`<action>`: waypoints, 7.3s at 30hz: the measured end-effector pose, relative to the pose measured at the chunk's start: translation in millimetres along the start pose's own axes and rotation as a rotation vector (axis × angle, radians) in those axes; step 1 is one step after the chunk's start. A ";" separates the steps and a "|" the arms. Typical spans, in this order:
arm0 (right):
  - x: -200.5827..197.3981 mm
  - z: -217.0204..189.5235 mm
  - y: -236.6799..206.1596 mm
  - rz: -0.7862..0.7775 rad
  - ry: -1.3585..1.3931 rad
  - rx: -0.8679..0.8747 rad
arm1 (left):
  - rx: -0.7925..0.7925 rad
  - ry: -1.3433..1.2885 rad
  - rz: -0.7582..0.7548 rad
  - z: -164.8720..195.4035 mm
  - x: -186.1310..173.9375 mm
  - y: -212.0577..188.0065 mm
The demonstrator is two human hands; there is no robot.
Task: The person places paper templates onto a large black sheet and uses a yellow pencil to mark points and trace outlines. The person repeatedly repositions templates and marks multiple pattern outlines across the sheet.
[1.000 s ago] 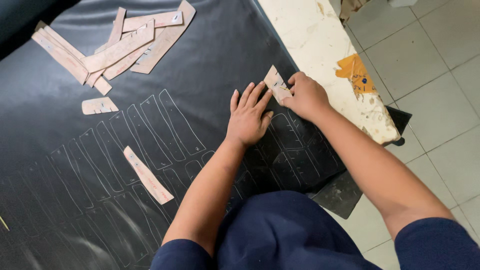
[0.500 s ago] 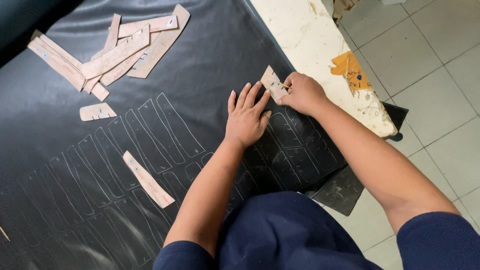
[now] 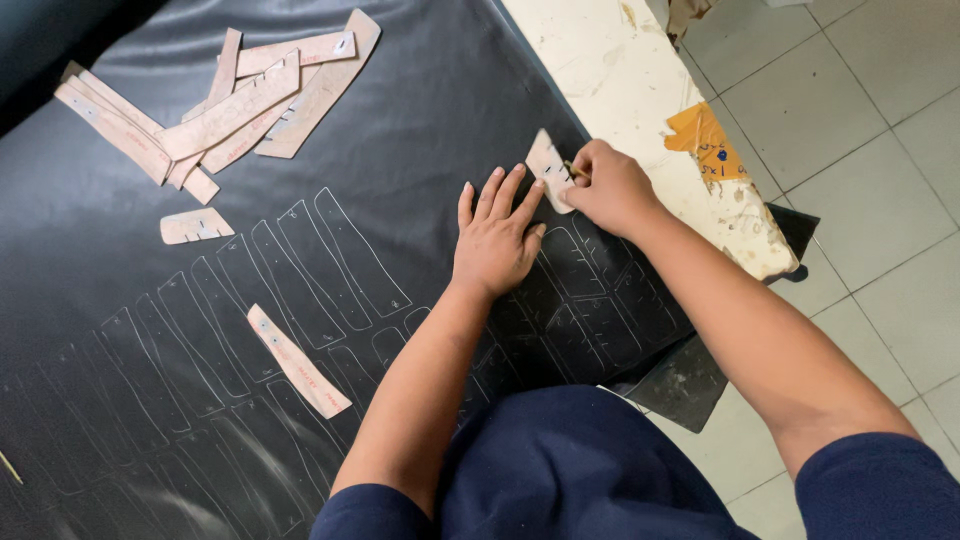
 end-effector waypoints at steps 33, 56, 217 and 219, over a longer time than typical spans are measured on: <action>-10.9 30.9 -1.3 -0.025 0.166 -0.218 | -0.207 -0.062 0.075 0.8 7.2 29.6; -12.9 33.9 0.2 -0.038 0.204 -0.178 | -0.199 -0.017 0.038 0.1 10.8 35.0; -16.6 -24.9 -10.9 0.207 0.140 -0.320 | -0.061 -0.019 0.077 7.4 11.8 48.9; -22.2 -26.2 -9.7 0.205 0.169 -0.224 | -0.062 0.018 0.071 13.8 17.2 47.2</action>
Point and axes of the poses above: each hand's wrist, its own y-axis towards the middle knuckle, its own x-axis out of the palm, z = x × y, the point moved 3 cm from there along y, towards the middle knuckle, and after that the axes turned 14 degrees about z, right-handed, at the moved point
